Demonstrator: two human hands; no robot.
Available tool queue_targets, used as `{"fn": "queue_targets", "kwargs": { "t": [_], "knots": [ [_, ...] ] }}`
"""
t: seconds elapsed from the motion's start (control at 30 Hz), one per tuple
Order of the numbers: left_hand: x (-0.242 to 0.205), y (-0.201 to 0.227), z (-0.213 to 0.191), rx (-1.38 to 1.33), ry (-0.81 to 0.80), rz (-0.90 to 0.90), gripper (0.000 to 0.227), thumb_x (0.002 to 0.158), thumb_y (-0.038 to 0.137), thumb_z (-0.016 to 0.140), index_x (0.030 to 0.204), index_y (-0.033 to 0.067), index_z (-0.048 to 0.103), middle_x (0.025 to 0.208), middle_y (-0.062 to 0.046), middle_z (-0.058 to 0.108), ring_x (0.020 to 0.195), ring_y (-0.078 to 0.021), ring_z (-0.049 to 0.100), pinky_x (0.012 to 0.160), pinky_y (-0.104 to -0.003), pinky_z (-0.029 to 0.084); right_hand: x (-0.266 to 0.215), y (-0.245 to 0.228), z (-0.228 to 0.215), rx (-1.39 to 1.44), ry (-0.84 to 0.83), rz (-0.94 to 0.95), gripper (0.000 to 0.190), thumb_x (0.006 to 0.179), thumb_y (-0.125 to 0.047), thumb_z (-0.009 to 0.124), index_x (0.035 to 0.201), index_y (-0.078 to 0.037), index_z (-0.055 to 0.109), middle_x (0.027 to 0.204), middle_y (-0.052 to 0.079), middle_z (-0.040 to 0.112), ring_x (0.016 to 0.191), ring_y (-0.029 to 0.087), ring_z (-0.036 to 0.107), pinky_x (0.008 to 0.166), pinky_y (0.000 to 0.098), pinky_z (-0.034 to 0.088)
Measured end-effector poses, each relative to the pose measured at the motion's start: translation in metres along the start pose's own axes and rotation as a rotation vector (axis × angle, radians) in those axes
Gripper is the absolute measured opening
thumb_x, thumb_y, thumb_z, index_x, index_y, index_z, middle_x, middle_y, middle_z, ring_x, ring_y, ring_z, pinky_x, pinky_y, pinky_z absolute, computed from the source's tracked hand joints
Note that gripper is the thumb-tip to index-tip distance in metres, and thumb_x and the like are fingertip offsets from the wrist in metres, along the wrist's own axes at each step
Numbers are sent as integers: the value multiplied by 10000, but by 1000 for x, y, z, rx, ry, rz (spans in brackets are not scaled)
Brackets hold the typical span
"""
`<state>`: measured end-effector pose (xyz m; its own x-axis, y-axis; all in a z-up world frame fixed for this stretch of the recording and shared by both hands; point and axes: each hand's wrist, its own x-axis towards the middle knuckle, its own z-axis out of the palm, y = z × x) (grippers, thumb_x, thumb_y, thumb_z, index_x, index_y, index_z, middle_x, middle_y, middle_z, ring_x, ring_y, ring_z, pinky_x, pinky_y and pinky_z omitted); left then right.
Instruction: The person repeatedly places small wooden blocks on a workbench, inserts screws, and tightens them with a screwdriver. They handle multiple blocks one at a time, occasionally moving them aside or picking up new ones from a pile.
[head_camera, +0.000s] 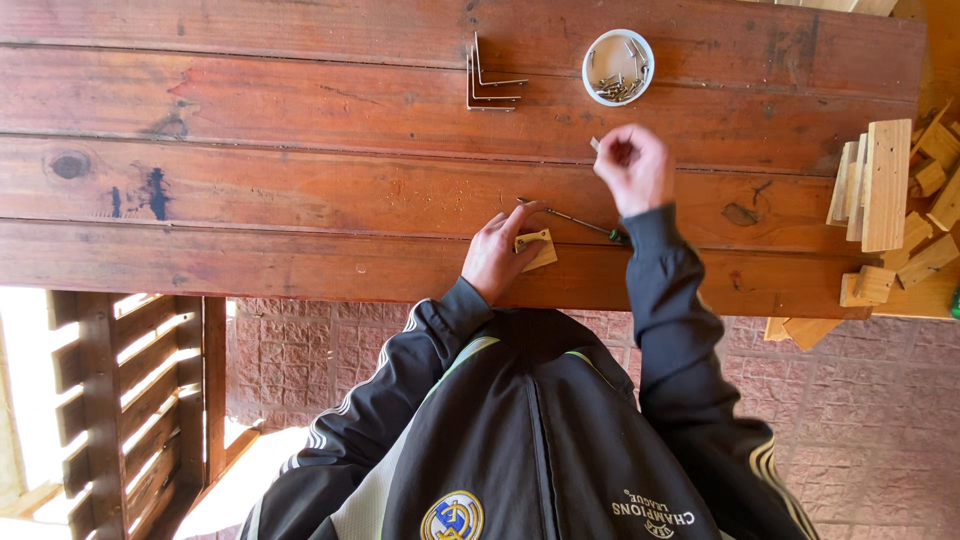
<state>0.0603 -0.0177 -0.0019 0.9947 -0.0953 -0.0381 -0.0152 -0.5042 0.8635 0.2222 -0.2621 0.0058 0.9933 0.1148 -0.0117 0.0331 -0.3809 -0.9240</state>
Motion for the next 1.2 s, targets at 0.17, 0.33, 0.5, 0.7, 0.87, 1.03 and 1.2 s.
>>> {"fn": "queue_targets", "kwargs": {
  "t": [0.17, 0.33, 0.5, 0.7, 0.87, 1.03, 1.2],
  "knots": [
    [-8, 8, -9, 51, -8, -37, 759, 930, 240, 892, 1630, 320, 610, 1248, 77, 850, 1138, -253, 729, 960, -459, 644, 72, -3, -13, -136, 9, -108, 154, 990, 53, 746, 1053, -73, 808, 1021, 88, 828, 878, 170, 706, 796, 317, 644],
    [-17, 1, -17, 40, 27, -43, 753, 882, 258, 940, 1570, 281, 636, 1248, 53, 842, 1134, -252, 716, 998, -433, 618, 99, 7, -10, -166, 9, -159, 147, 987, 21, 776, 1034, -82, 869, 1009, 43, 863, 857, 131, 722, 777, 283, 641],
    [-26, 0, -24, 80, 79, -3, 446, 921, 244, 913, 1347, 214, 784, 1206, 8, 796, 1082, -302, 670, 936, -456, 588, 80, -1, -21, -233, 25, -221, 163, 1039, 61, 770, 1117, -44, 866, 1063, 95, 870, 913, 173, 747, 798, 305, 649],
    [-33, -38, -6, 109, 70, -54, 405, 906, 407, 962, 1255, 274, 804, 1112, -24, 713, 1067, -336, 774, 954, -490, 672, -11, -7, -66, -188, -39, -74, 103, 1116, -67, 871, 1189, -136, 892, 965, 48, 792, 794, 86, 650, 698, 258, 532],
    [-28, -29, -10, 92, 61, -72, 281, 945, 362, 924, 1191, 276, 820, 1100, -40, 712, 1055, -353, 784, 940, -493, 669, -92, -1, -96, -276, -181, 35, 393, 1004, -260, 974, 1355, -123, 863, 1186, 112, 824, 1027, 222, 726, 891, 383, 586],
    [-26, -24, -11, 108, 64, -56, 265, 944, 352, 913, 1182, 278, 823, 1096, -46, 714, 1063, -365, 795, 952, -497, 673, -133, 1, -101, -367, -222, -78, 616, 888, -273, 1061, 1438, -107, 839, 1300, 160, 787, 1243, 385, 770, 1082, 518, 644],
    [-23, -21, -14, 189, 60, -40, 249, 933, 392, 901, 1154, 312, 819, 1084, -3, 713, 1069, -311, 800, 949, -460, 678, -146, 32, -96, -505, -138, -97, 382, 992, -198, 992, 1352, -229, 869, 1260, 12, 774, 1208, 294, 770, 1111, 476, 585]
  ]
}}
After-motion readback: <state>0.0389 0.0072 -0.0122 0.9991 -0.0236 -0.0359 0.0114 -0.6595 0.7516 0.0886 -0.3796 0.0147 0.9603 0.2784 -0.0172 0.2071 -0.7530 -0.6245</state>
